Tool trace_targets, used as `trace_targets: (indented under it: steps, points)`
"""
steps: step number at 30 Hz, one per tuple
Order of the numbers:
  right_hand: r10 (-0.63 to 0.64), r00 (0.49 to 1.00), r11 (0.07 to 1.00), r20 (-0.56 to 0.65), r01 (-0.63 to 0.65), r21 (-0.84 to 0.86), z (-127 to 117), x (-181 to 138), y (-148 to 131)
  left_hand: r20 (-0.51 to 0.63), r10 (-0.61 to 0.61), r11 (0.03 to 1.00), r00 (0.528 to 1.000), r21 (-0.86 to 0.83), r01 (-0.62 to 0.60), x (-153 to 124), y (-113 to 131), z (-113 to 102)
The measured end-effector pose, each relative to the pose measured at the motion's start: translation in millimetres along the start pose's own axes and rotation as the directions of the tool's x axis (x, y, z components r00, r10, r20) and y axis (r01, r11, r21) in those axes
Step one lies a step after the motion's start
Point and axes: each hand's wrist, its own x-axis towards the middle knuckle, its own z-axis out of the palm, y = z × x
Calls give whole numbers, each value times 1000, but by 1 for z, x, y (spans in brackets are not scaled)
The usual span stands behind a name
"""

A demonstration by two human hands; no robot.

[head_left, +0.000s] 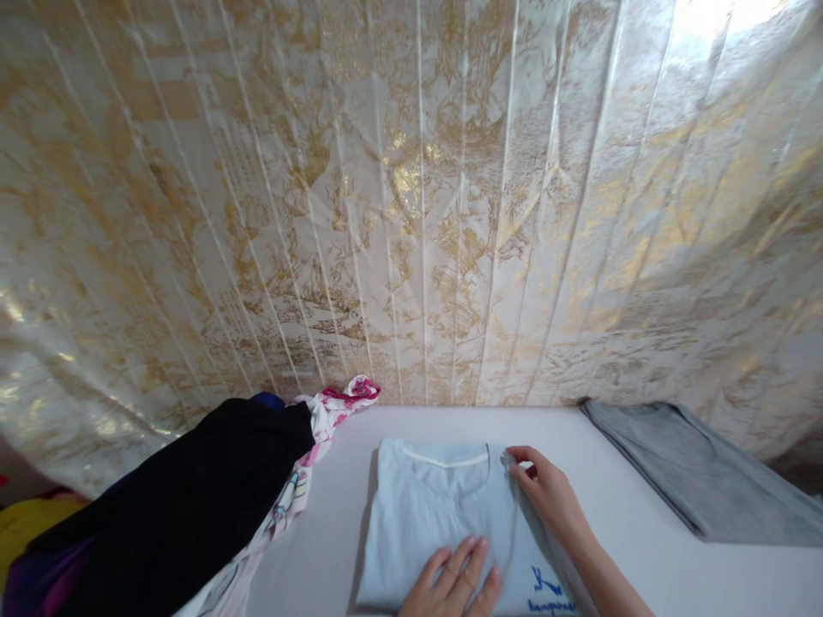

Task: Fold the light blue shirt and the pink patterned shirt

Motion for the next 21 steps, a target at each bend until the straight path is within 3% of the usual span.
trace_targets:
  steps: [2, 4, 5, 8, 10, 12, 16, 21]
  points:
    - [-48, 998, 999, -44, 46, -28, -1, -6, -1, -12, -66, 998, 998, -10, 66, -5, -1, -7]
    - [-141, 985, 988, -95, 134, -77, 1, -20, -6, -82, -261, 965, 962, -24, 260, -14, -6, -23]
    - [-192, 976, 978, -101, 183, -96, 3, -30, -9, -136, -389, 921, 911, -35, 388, -21, -10, -34]
    - [-331, 944, 938, 8, 330, -104, 10, -63, -22, -253, -688, 715, 681, -71, 696, -42, -21, -66]
    - [-382, 915, 913, 130, 396, -103, 12, -80, -28, -215, -769, 626, 602, -60, 778, -52, -26, -82]
    - [-379, 913, 907, 149, 398, -135, 9, -87, -27, -132, -803, 591, 581, -50, 805, -55, -29, -93]
    - [-250, 967, 955, -42, 239, -176, -4, -88, -4, 6, -804, 586, 595, -159, 794, -47, -30, -103]
    - [5, 998, 998, 57, -1, -63, -15, -96, 16, 200, -821, 402, 535, -464, 789, -40, -36, -102]
